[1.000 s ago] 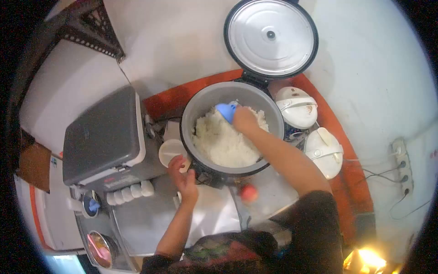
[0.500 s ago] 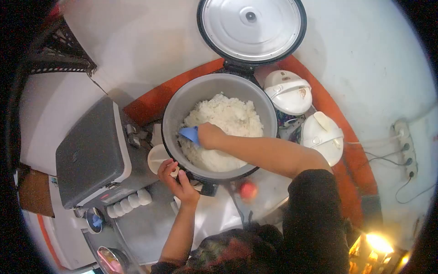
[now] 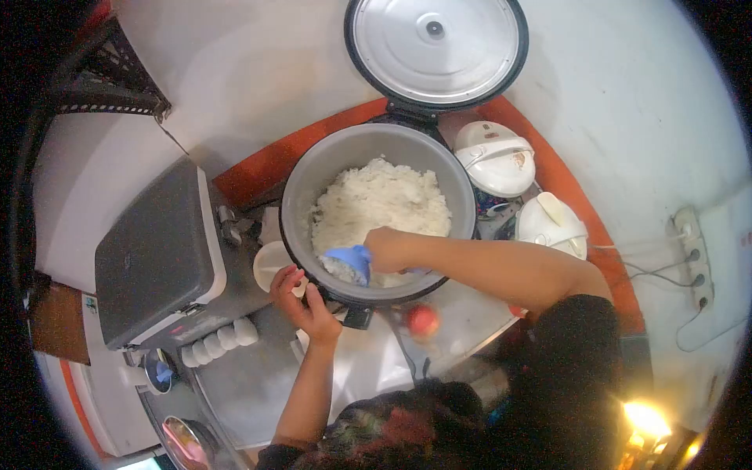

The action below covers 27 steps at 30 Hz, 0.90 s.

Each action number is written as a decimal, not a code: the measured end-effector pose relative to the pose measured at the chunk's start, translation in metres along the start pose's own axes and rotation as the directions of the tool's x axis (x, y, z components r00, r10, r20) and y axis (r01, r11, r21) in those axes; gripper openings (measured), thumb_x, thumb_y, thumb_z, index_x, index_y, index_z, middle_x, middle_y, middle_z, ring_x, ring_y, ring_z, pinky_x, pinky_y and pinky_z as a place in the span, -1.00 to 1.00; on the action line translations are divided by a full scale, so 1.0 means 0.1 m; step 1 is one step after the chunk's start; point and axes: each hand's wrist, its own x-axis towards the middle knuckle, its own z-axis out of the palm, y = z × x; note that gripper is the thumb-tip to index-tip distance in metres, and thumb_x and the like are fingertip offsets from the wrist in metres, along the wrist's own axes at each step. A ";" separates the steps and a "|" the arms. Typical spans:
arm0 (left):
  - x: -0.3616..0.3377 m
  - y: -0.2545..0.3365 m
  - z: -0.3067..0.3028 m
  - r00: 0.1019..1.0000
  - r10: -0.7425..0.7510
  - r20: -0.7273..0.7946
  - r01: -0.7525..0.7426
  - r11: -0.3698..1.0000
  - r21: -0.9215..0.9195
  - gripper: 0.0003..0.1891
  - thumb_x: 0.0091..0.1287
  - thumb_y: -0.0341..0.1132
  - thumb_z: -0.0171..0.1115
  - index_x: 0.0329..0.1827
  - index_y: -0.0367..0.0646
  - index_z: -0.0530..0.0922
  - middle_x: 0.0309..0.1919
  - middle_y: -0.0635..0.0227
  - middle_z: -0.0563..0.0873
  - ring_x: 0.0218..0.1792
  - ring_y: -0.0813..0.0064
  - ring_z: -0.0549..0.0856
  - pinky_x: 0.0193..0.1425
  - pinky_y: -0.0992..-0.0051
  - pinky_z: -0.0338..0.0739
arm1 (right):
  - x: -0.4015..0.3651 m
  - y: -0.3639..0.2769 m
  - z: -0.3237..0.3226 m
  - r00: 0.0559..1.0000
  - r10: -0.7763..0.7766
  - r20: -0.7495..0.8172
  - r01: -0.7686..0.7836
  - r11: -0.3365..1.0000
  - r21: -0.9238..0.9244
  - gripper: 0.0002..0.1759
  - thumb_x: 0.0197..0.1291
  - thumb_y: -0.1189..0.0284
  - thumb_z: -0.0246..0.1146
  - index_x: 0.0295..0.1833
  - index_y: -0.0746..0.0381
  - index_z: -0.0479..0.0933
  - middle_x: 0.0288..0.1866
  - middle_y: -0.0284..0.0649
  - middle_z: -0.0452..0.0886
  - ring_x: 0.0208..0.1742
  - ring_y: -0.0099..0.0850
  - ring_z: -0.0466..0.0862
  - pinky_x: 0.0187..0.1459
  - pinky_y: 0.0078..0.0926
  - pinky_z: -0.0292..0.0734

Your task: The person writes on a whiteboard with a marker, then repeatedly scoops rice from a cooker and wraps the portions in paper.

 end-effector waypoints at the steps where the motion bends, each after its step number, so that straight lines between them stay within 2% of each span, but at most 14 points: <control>1: 0.01 -0.01 0.00 1.000 0.002 -0.006 -0.002 1.000 -0.013 -0.72 0.30 -0.49 0.09 0.08 -0.21 0.52 0.16 0.13 0.54 0.16 0.21 0.45 0.17 0.25 0.35 | -0.02 0.07 0.02 0.992 -0.054 -0.117 0.054 0.999 0.002 -0.64 0.02 0.49 0.27 -0.01 0.21 0.72 -0.22 0.07 0.72 -0.12 0.00 0.75 -0.04 -0.09 0.65; 2: 0.01 -0.01 0.02 1.000 0.002 -0.014 -0.003 1.000 -0.025 -0.72 0.30 -0.49 0.09 0.08 -0.21 0.52 0.16 0.13 0.54 0.16 0.21 0.45 0.17 0.25 0.35 | -0.02 0.11 0.04 0.968 -0.106 -0.229 0.109 0.994 -0.003 -0.58 0.05 0.49 0.26 0.08 0.14 0.71 -0.17 0.04 0.72 -0.09 -0.02 0.74 -0.02 -0.08 0.63; 5: 0.00 -0.01 0.01 1.000 0.002 -0.012 -0.002 1.000 -0.022 -0.71 0.30 -0.47 0.10 0.09 -0.20 0.51 0.17 0.13 0.53 0.16 0.21 0.44 0.17 0.25 0.34 | -0.13 -0.22 -0.27 0.890 0.003 -0.457 -0.037 0.997 -0.066 -0.48 0.17 0.50 0.20 0.27 -0.07 0.63 -0.10 -0.04 0.64 0.00 -0.05 0.69 0.00 -0.07 0.59; 8: 0.00 -0.01 -0.01 1.000 -0.003 0.004 0.003 1.000 0.002 -0.70 0.31 -0.45 0.12 0.10 -0.19 0.51 0.17 0.13 0.53 0.18 0.21 0.43 0.18 0.25 0.33 | -0.05 -0.14 -0.26 0.840 -0.067 -0.538 0.025 0.996 -0.085 -0.48 0.26 0.50 0.13 0.29 -0.16 0.62 -0.14 -0.07 0.58 -0.01 -0.04 0.67 -0.07 -0.08 0.59; 11: -0.01 -0.01 -0.01 1.000 -0.011 0.011 0.011 1.000 0.012 -0.70 0.31 -0.44 0.13 0.11 -0.18 0.51 0.18 0.14 0.53 0.19 0.21 0.42 0.18 0.24 0.32 | 0.02 -0.05 -0.24 0.873 -0.021 -0.487 -0.017 0.997 -0.074 -0.46 0.20 0.48 0.18 0.30 -0.15 0.61 -0.11 -0.08 0.61 0.04 -0.07 0.66 -0.03 -0.14 0.59; 14: -0.01 -0.01 -0.02 1.000 -0.002 0.026 0.001 0.999 0.034 -0.69 0.31 -0.43 0.13 0.12 -0.18 0.50 0.18 0.14 0.53 0.19 0.21 0.42 0.19 0.24 0.32 | 0.10 0.07 -0.23 0.850 -0.007 -0.527 -0.026 0.998 -0.055 -0.45 0.13 0.46 0.25 0.28 -0.10 0.62 -0.10 -0.06 0.65 0.01 -0.05 0.69 -0.03 -0.16 0.62; 17: 0.01 0.00 -0.01 1.000 0.004 0.027 -0.005 1.000 0.018 -0.70 0.32 -0.44 0.12 0.12 -0.17 0.50 0.18 0.15 0.53 0.19 0.22 0.42 0.20 0.25 0.31 | 0.16 0.10 -0.32 0.860 0.125 -0.494 -0.166 0.985 -0.039 -0.57 0.07 0.45 0.29 0.13 0.13 0.68 -0.10 0.02 0.70 -0.02 0.00 0.73 -0.02 -0.14 0.66; 20: -0.01 0.00 -0.01 0.999 -0.012 0.032 0.012 1.000 -0.001 -0.70 0.33 -0.45 0.11 0.12 -0.18 0.50 0.19 0.16 0.52 0.19 0.22 0.42 0.20 0.25 0.31 | 0.36 0.31 -0.20 0.915 0.258 -0.311 -0.291 0.955 -0.065 -0.71 0.07 0.46 0.29 -0.08 0.33 0.70 -0.13 0.11 0.73 -0.07 0.04 0.76 -0.04 -0.11 0.68; 23: -0.01 0.00 0.00 0.999 -0.018 0.031 0.018 1.000 -0.002 -0.71 0.34 -0.46 0.10 0.12 -0.18 0.50 0.20 0.17 0.51 0.19 0.23 0.42 0.21 0.25 0.31 | 0.37 0.18 0.01 0.946 0.204 -0.250 -0.228 0.971 -0.071 -0.74 0.06 0.46 0.29 -0.18 0.40 0.70 -0.14 0.15 0.74 -0.07 0.04 0.77 -0.03 -0.11 0.69; 24: -0.02 0.00 -0.01 0.999 -0.020 0.034 0.020 1.000 0.002 -0.70 0.34 -0.47 0.10 0.12 -0.18 0.49 0.20 0.17 0.51 0.19 0.23 0.43 0.21 0.25 0.31 | 0.40 0.15 0.04 0.955 0.231 -0.186 -0.238 0.971 -0.014 -0.72 0.05 0.46 0.29 -0.15 0.41 0.71 -0.14 0.16 0.74 -0.08 0.03 0.78 -0.04 -0.11 0.69; 27: -0.01 0.01 -0.01 0.999 -0.015 0.034 0.015 1.000 0.002 -0.71 0.34 -0.47 0.09 0.12 -0.19 0.50 0.19 0.16 0.51 0.17 0.23 0.43 0.20 0.25 0.32 | 0.32 0.01 0.13 0.986 0.151 -0.066 -0.155 0.985 -0.072 -0.70 0.04 0.45 0.29 -0.17 0.44 0.70 -0.16 0.19 0.74 -0.07 0.05 0.77 -0.02 -0.12 0.69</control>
